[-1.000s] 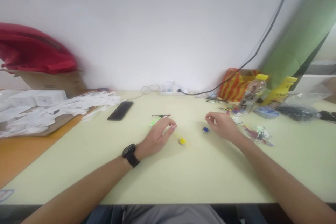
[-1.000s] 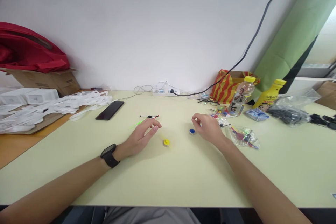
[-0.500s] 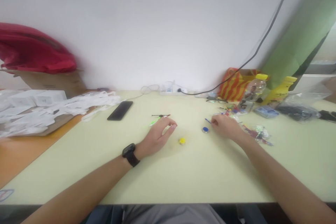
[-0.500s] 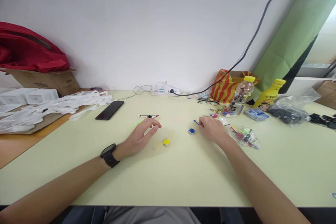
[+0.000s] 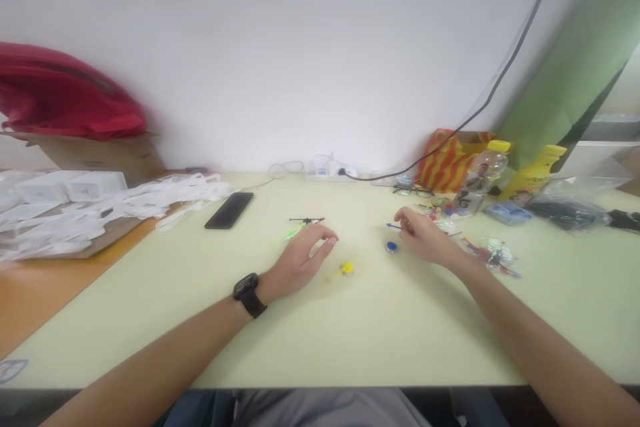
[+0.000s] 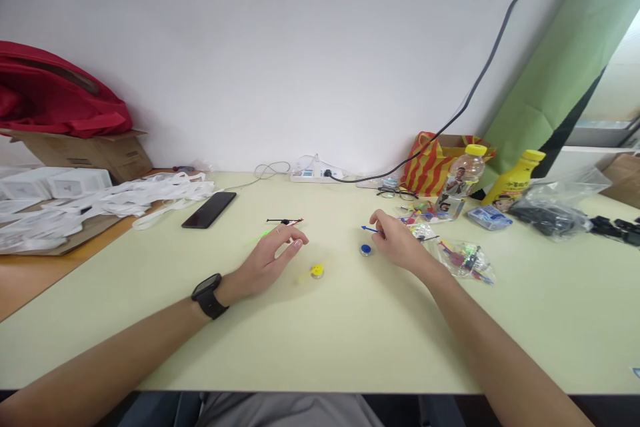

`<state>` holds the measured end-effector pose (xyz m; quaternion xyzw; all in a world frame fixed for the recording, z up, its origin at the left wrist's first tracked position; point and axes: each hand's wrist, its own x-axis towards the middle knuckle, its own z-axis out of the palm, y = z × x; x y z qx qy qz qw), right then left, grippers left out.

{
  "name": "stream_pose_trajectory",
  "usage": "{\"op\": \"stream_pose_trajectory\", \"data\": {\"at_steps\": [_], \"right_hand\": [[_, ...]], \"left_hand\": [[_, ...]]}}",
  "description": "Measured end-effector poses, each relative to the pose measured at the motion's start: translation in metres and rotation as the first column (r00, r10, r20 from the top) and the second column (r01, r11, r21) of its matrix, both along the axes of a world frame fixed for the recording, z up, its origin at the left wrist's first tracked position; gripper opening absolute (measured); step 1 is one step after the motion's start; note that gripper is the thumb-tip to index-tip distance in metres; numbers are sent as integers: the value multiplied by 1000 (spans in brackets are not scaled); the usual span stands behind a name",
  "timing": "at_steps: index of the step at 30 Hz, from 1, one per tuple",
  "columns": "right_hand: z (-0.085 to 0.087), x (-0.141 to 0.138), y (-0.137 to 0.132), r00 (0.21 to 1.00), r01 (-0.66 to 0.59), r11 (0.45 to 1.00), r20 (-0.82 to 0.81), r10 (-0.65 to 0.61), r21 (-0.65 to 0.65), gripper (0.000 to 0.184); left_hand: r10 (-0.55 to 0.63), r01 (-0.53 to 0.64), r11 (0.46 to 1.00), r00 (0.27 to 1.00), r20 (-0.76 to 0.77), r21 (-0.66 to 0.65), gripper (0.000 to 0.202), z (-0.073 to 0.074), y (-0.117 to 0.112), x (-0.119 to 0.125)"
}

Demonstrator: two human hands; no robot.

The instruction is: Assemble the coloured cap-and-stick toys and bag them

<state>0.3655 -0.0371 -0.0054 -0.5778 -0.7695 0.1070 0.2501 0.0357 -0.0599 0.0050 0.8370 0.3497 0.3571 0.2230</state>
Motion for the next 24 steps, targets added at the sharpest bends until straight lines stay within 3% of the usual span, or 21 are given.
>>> {"op": "stream_pose_trajectory", "data": {"at_steps": [5, 8, 13, 19, 24], "right_hand": [[1, -3, -1, 989, -139, 987, 38, 142, -79, 14], [4, -6, -5, 981, -160, 980, 88, 171, -122, 8], [12, -10, -13, 978, -181, 958, 58, 198, -220, 14], [21, -12, -18, 931, -360, 869, -66, 359, -340, 23], [25, -9, -19, 918, -391, 835, -101, 383, -387, 24]], "left_hand": [[-2, 2, 1000, 1000, -1, 4, 23, -1, 0, 0], [0, 0, 1000, 1000, -3, 2, 23, -1, 0, -1], [-1, 1, 1000, 1000, 1, 10, 22, -2, 1, -1], [-8, 8, 1000, 1000, 4, 20, 22, -3, 2, 0], [-9, 10, 1000, 1000, -5, 25, 22, -3, 2, -1]]}}
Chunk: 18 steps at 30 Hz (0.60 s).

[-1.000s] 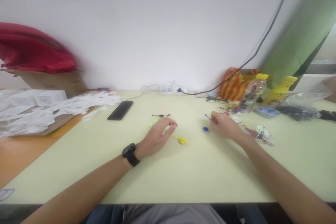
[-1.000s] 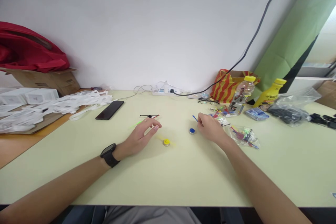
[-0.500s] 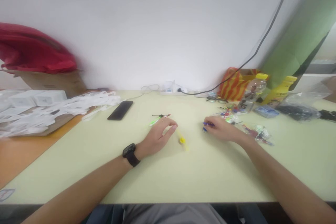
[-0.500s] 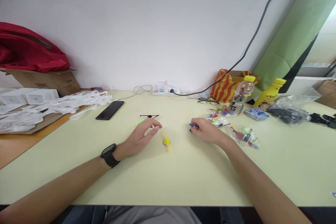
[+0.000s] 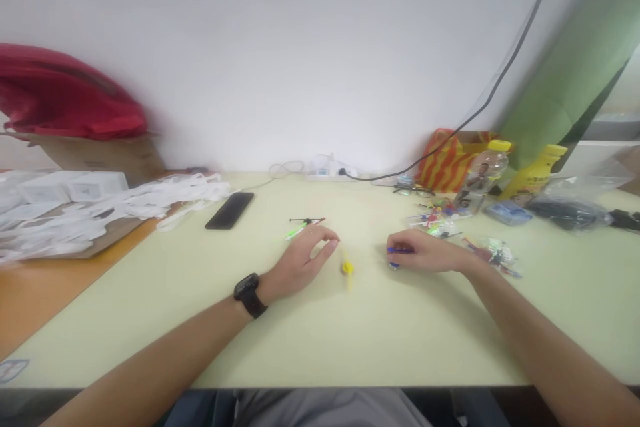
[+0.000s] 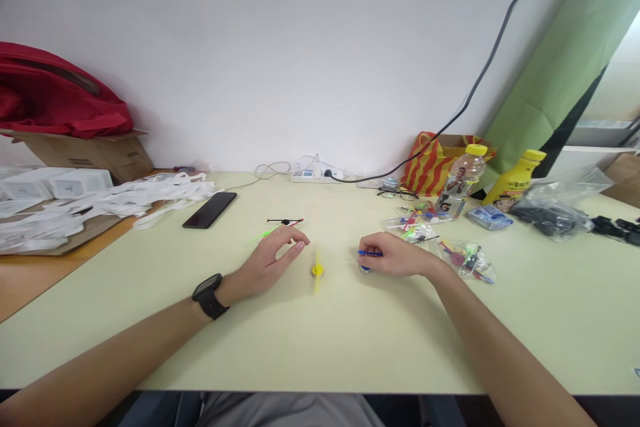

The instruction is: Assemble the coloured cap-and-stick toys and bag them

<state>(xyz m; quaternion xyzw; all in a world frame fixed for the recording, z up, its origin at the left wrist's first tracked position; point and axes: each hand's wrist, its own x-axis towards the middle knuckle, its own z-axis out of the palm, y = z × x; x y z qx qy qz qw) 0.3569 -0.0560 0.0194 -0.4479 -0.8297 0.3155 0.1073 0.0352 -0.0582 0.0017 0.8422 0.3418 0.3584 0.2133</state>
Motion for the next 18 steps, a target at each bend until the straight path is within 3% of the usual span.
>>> {"op": "stream_pose_trajectory", "data": {"at_steps": [7, 13, 15, 18], "right_hand": [[9, -6, -7, 984, -175, 965, -60, 166, -197, 22], [11, -13, -16, 949, -312, 836, -189, 253, -451, 46], [8, -19, -21, 938, -343, 804, -228, 263, -486, 51], [3, -34, -29, 931, -356, 805, -249, 266, -473, 50]], "left_hand": [[1, -1, 1000, 1000, -12, 0, 20, -2, 0, 1], [9, -9, 1000, 1000, -17, 1, 18, -2, 0, 1], [5, -5, 1000, 1000, -16, 6, 18, -2, 0, 1], [3, -3, 1000, 1000, -12, 16, 18, -2, 1, 1]]}}
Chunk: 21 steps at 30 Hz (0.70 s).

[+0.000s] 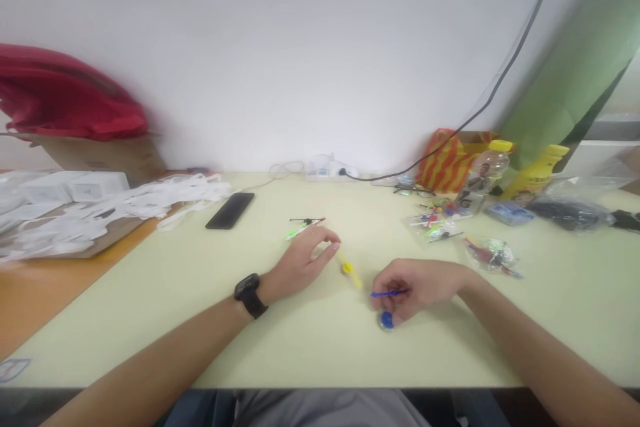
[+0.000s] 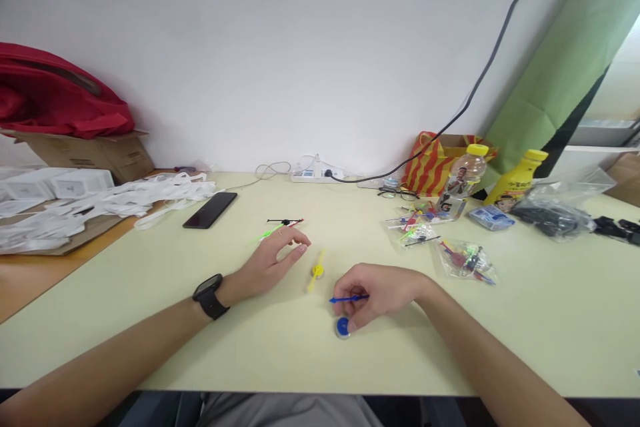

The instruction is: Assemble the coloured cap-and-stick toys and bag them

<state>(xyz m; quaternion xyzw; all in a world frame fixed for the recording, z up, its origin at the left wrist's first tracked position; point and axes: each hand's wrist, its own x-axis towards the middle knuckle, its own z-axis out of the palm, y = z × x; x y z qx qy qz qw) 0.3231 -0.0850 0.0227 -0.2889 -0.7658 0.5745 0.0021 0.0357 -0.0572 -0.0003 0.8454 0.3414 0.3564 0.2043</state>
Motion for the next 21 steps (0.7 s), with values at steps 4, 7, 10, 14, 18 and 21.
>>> {"op": "stream_pose_trajectory", "data": {"at_steps": [4, 7, 10, 14, 18, 21], "right_hand": [[-5, -20, -10, 997, 77, 992, -29, -74, 103, 42], [-8, -27, -15, 988, 149, 974, -51, -142, 170, 38], [-6, -29, -18, 980, 196, 956, -77, -183, 219, 32], [0, -30, -18, 958, 277, 913, -163, -237, 300, 30], [5, -29, -15, 903, 416, 818, -289, -319, 398, 36], [3, -27, -12, 857, 500, 759, -364, -364, 418, 44]], "left_hand": [[2, -2, 1000, 1000, 1, 8, 17, 0, 1, 0], [-3, 3, 1000, 1000, 3, 12, 17, -1, 1, 1], [-5, 5, 1000, 1000, 5, 18, 18, -1, 2, 0], [-7, 6, 999, 1000, 2, 34, 19, -1, 1, 0], [-35, 37, 996, 999, -26, 78, 17, 4, -3, 0], [-64, 72, 985, 996, -58, 154, 18, 10, -10, 2]]}}
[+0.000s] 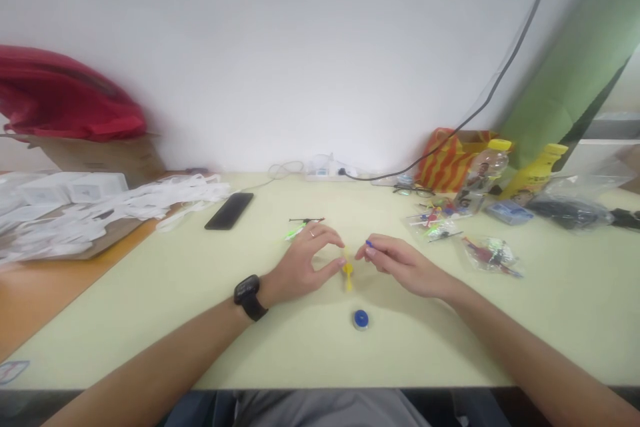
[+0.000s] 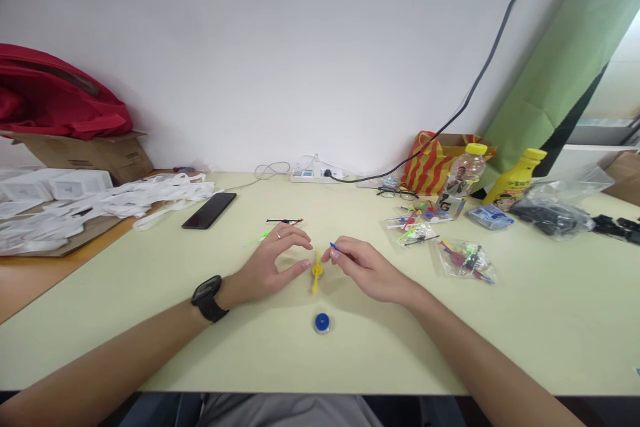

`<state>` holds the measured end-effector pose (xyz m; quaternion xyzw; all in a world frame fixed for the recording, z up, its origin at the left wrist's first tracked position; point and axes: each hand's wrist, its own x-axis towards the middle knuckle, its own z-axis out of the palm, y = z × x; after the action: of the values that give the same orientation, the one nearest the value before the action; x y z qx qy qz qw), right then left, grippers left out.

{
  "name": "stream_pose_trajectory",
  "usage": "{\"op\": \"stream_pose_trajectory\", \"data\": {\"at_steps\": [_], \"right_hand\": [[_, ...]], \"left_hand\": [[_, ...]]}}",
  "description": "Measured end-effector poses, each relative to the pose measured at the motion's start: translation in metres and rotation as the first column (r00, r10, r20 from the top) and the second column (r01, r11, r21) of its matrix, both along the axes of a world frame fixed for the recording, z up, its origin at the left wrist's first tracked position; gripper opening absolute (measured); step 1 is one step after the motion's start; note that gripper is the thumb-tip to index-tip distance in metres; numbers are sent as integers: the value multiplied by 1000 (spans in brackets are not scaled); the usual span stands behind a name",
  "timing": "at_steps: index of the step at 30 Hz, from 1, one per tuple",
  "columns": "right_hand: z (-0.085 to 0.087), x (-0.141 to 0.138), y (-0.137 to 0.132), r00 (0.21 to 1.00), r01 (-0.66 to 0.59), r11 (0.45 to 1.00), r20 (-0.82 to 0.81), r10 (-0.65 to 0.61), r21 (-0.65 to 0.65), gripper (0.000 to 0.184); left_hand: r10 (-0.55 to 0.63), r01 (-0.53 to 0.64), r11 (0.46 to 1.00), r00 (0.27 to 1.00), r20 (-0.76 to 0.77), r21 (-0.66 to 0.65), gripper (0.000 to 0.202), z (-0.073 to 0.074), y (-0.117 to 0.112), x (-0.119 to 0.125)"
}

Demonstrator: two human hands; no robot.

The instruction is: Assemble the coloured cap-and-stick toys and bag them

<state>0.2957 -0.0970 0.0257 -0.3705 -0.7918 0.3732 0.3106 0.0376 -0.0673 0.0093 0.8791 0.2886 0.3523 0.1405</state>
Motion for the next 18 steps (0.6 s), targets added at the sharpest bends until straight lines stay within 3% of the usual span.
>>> {"op": "stream_pose_trajectory", "data": {"at_steps": [3, 8, 14, 18], "right_hand": [[-4, 2, 3, 996, 78, 995, -40, -75, 61, 47], [-7, 3, 7, 960, 278, 957, -61, -274, 85, 54], [-9, -1, 6, 950, 275, 962, -154, -272, -4, 50], [-11, -3, 8, 950, 264, 964, -165, -264, -20, 44]], "left_hand": [[-52, 56, 996, 997, -55, 74, 28, 6, -9, 1], [-240, 264, 957, 954, -180, 119, 44, 10, -22, 5], [-339, 388, 910, 898, -282, 143, 31, 6, -30, 13], [-305, 369, 917, 893, -331, 153, 12, 0, -29, 16]]}}
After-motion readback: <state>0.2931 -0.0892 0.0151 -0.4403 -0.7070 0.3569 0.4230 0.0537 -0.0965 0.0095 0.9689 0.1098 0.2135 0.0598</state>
